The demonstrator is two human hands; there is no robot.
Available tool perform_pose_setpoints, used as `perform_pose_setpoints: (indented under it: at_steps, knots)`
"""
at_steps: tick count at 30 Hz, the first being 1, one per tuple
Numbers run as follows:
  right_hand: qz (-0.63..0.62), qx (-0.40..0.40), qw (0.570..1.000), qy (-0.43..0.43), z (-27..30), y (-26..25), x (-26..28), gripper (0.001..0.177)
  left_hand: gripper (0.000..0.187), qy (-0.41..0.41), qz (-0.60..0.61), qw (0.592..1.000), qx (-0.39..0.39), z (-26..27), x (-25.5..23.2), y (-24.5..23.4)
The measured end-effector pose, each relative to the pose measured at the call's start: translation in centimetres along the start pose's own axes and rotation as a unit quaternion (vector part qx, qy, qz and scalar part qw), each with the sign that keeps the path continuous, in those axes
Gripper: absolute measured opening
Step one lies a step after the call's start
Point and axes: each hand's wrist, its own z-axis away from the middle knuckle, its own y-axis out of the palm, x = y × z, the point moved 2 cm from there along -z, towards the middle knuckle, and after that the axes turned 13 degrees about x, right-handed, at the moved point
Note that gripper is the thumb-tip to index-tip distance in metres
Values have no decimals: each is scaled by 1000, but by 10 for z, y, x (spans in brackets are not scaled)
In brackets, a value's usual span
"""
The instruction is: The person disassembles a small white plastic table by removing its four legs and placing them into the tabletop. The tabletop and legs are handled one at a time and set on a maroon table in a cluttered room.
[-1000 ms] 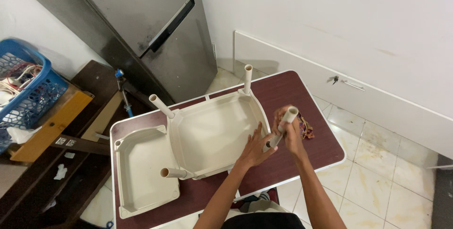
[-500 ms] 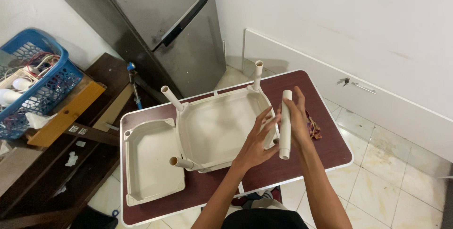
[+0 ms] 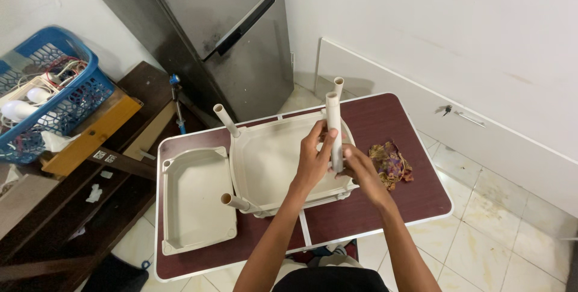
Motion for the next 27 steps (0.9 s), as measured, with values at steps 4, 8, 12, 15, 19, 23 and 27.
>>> perform_pose_setpoints:
  at_steps: [4, 8, 12, 15, 19, 23, 27]
  knots:
    - [-7, -10, 1000, -22, 8, 18, 12, 37, 50, -19, 2, 1000, -3, 1, -4, -2]
    - [1, -7, 1000, -18, 9, 28, 20, 28, 60, -85, 32, 996, 3, 8, -9, 0]
    - [-3, 13, 1000, -22, 4, 35, 22, 26, 52, -82, 60, 995, -8, 15, -17, -5]
    - [14, 22, 1000, -13, -1, 41, 21, 26, 50, -108, 43, 993, -21, 21, -21, -15]
    - [46, 44, 997, -42, -11, 51, 19, 26, 53, -144, 41, 988, -38, 35, -21, -26]
    - [27, 56, 997, -38, -24, 68, 15, 41, 57, -112, 25, 990, -77, 47, -7, -40]
    - [89, 79, 993, -11, -39, 96, 20, 38, 53, -72, -58, 985, -147, 66, 2, -66]
